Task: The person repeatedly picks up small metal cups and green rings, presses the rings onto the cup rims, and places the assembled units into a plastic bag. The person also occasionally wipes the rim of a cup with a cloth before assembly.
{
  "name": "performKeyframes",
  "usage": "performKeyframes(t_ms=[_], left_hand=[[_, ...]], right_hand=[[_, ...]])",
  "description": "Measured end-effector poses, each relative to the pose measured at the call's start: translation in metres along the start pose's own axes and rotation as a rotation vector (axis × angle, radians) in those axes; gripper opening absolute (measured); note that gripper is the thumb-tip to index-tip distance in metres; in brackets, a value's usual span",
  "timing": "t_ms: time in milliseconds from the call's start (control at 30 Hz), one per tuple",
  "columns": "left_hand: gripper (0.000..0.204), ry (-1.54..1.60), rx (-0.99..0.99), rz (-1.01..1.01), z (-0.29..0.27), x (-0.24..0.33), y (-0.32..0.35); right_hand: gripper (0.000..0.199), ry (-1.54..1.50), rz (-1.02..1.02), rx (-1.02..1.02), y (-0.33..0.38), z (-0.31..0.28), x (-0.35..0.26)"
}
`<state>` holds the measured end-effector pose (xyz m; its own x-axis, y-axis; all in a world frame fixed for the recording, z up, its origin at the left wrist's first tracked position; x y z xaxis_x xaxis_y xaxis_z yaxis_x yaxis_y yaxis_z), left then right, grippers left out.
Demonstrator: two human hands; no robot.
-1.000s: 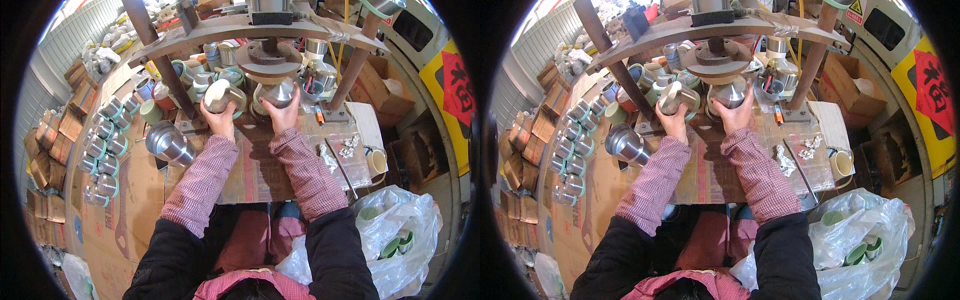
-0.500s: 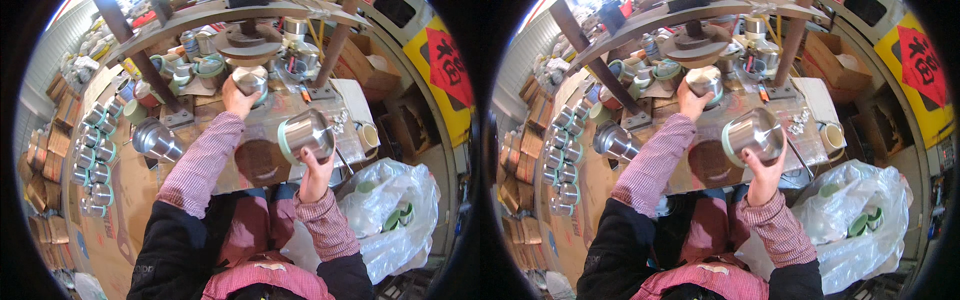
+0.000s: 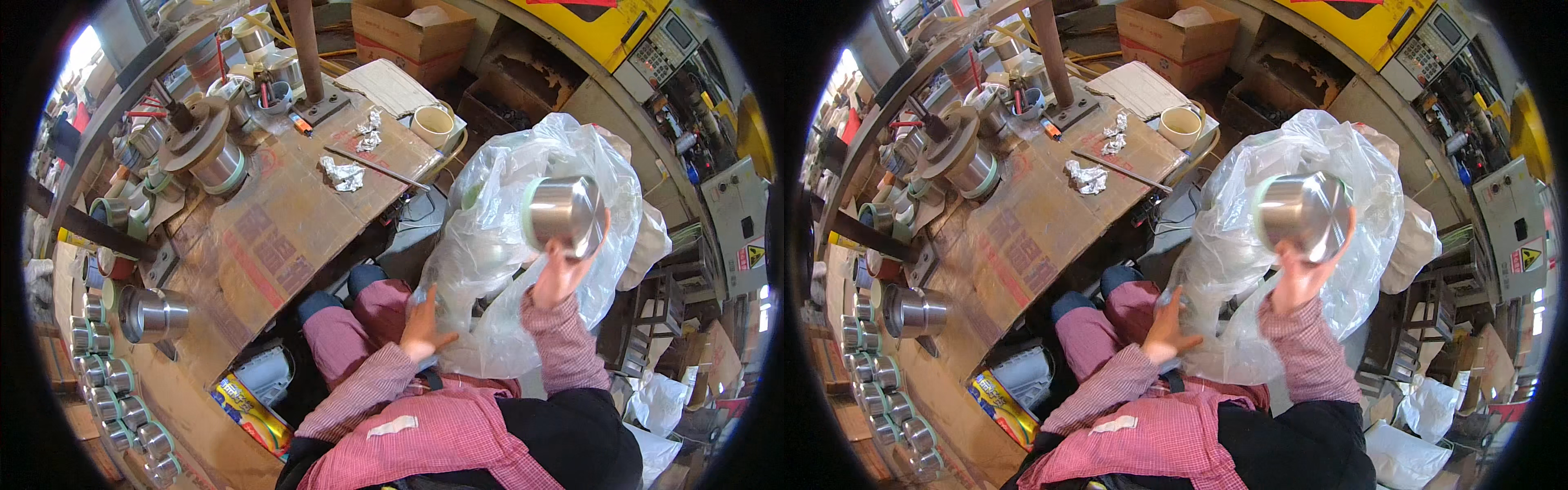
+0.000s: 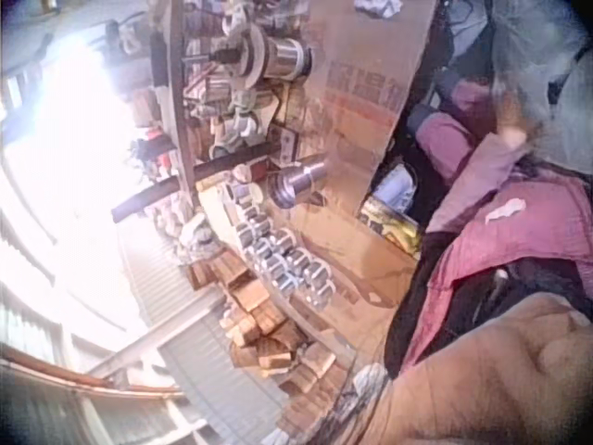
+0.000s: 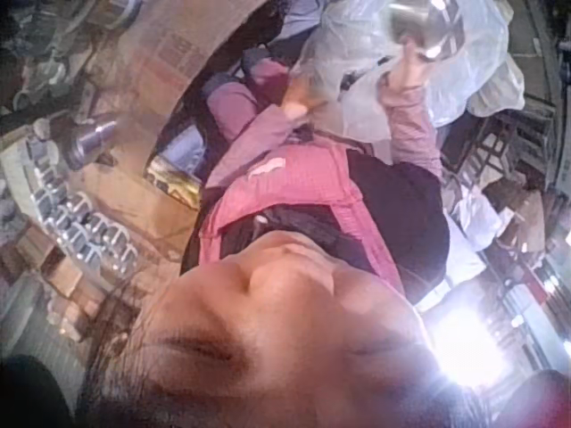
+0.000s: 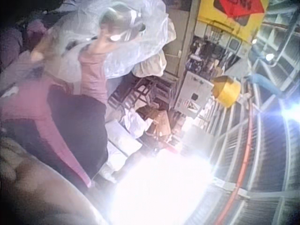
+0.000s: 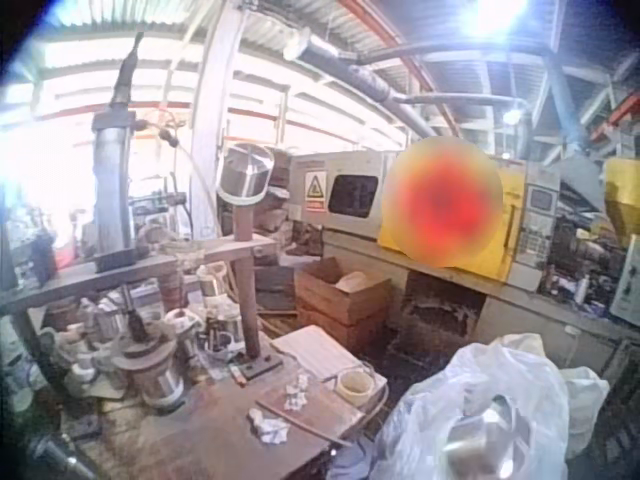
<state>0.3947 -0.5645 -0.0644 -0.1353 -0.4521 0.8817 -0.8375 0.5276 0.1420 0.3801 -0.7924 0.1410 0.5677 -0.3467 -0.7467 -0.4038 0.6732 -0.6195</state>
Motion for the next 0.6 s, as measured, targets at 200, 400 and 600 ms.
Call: performKeyframes(t_ms=[200,400,600], left_hand=[[0.045,0.179,-0.577,-0.108,0.048,-0.017,0.0],[0.018,1.054,-0.741,0.081,0.028,0.078,0.027],[0.027,1.253,-0.734,0.005,0.007,0.059,0.041]], right_hand=[[0.1,0.43,0.192,-0.074,-0.049,-0.132,0.125],[0.07,1.068,0.258,-0.202,-0.081,-0.268,0.174],[0.055,1.514,0.216,-0.368,-0.102,-0.288,0.131]])
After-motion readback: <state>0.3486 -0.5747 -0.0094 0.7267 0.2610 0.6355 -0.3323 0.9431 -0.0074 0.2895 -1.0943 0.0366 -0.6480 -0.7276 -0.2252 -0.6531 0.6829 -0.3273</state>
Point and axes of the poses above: each hand's wrist, its own y-axis away from the middle knuckle, its own z-axis out of the palm, x = y × z, the point moved 9 cm from there along -y, towards the middle knuckle, and after that the axes turned 10 degrees about -z, right-handed, at the moved point
